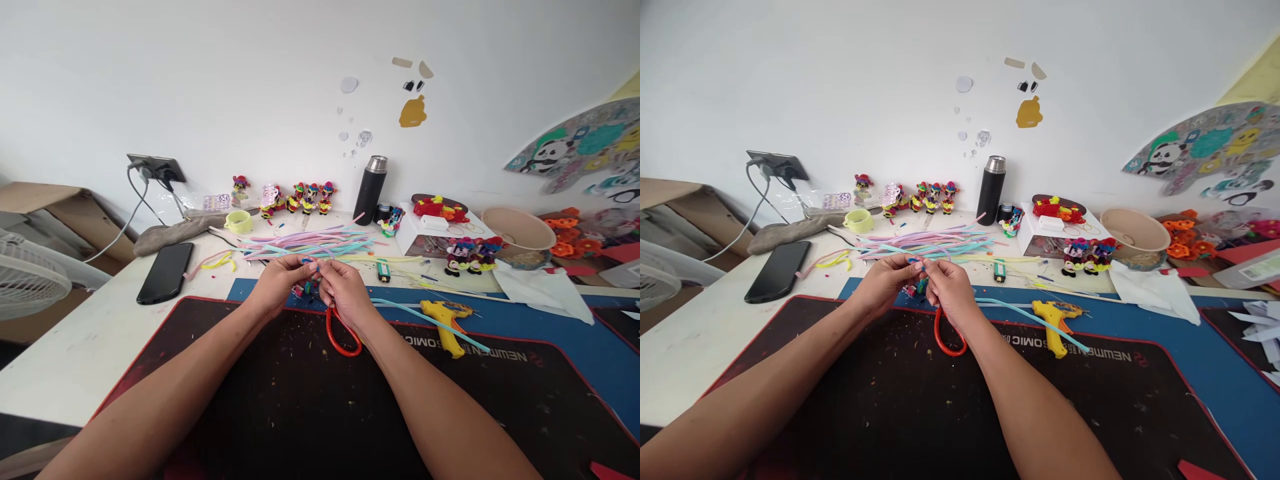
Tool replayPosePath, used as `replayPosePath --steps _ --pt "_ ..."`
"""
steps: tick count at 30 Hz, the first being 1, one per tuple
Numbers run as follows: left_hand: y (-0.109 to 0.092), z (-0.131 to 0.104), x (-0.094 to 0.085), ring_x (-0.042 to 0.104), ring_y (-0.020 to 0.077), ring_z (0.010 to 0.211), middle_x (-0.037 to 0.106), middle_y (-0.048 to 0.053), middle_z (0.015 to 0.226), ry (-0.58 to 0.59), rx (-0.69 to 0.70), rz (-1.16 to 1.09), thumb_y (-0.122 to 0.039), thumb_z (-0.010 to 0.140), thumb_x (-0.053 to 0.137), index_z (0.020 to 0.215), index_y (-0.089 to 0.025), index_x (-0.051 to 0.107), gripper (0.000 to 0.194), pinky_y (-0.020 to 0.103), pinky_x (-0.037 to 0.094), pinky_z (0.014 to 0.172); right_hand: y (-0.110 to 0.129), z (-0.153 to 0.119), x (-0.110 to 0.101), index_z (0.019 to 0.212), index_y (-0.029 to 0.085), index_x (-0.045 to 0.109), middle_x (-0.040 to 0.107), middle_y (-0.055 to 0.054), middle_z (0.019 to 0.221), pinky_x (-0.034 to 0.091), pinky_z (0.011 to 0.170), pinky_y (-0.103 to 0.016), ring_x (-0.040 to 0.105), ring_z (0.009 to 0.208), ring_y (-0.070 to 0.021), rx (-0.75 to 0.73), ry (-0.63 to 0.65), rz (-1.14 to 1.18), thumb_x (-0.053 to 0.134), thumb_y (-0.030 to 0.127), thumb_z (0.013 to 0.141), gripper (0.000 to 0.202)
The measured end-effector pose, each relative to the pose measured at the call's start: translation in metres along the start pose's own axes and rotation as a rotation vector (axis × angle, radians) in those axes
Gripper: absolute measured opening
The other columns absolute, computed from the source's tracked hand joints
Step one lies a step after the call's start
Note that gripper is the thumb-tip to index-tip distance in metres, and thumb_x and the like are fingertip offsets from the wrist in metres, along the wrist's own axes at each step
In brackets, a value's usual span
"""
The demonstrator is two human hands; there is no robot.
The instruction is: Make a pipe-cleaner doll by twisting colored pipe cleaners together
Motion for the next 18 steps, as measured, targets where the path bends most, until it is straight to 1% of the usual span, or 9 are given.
replayPosePath --steps 4,7,10,12,15,18 --pt "-0.008 -0.002 -0.003 0.055 0.0116 0.061 0.068 0.003 0.071 0.073 -0.011 0.061 -0.046 0.067 0.090 0.079 -0.015 0.075 0.037 0.024 0.041 0.056 0.006 0.000 -0.001 0.070 0.019 0.060 0.037 0.010 0.045 0.029 0.037 -0.021 0.040 0.034 -0.0073 -0.017 0.003 -0.058 0.070 0.055 0.088 0.042" --pt "-0.014 -0.003 -0.006 0.053 0.0104 0.058 0.065 0.002 0.069 0.130 -0.037 0.084 -0.050 0.074 0.085 0.079 -0.014 0.074 0.038 0.024 0.042 0.055 0.012 -0.001 -0.004 0.072 0.020 0.060 0.040 0.009 0.045 0.034 0.040 -0.023 0.043 0.035 -0.0084 -0.069 0.026 -0.211 0.066 0.056 0.091 0.041" --pt "-0.016 -0.002 -0.008 0.053 0.0095 0.056 0.065 0.002 0.069 0.153 -0.064 0.086 -0.049 0.074 0.085 0.075 -0.014 0.073 0.037 0.023 0.043 0.054 0.015 -0.002 -0.006 0.073 0.020 0.061 0.045 0.008 0.044 0.036 0.043 -0.023 0.045 0.036 -0.0091 -0.110 0.043 -0.383 0.061 0.055 0.096 0.041" --pt "-0.015 -0.002 -0.009 0.054 0.0099 0.056 0.065 0.002 0.069 0.156 -0.068 0.085 -0.046 0.073 0.086 0.077 -0.014 0.073 0.035 0.023 0.044 0.054 0.015 -0.003 -0.006 0.075 0.020 0.062 0.049 0.007 0.044 0.036 0.044 -0.023 0.045 0.037 -0.0092 -0.127 0.046 -0.454 0.059 0.053 0.097 0.041" --pt "-0.013 -0.001 -0.010 0.056 0.0109 0.058 0.067 0.002 0.068 0.151 -0.055 0.099 -0.043 0.072 0.087 0.082 -0.015 0.074 0.033 0.023 0.046 0.055 0.015 -0.005 -0.004 0.074 0.020 0.061 0.050 0.006 0.046 0.037 0.044 -0.023 0.046 0.038 -0.0092 -0.119 0.060 -0.439 0.059 0.052 0.097 0.039" --pt "-0.012 0.000 -0.012 0.057 0.0112 0.059 0.067 0.002 0.068 0.144 -0.039 0.110 -0.042 0.073 0.087 0.083 -0.015 0.074 0.032 0.023 0.046 0.057 0.013 -0.005 -0.002 0.072 0.021 0.057 0.051 0.006 0.048 0.037 0.042 -0.023 0.048 0.038 -0.0096 -0.049 0.093 -0.331 0.061 0.054 0.095 0.041"
Point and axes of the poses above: each hand's wrist, its own z-axis towards the middle knuckle, its own x-axis out of the palm, y = z × x, the point moved 3 cm from there along z, towards the middle knuckle
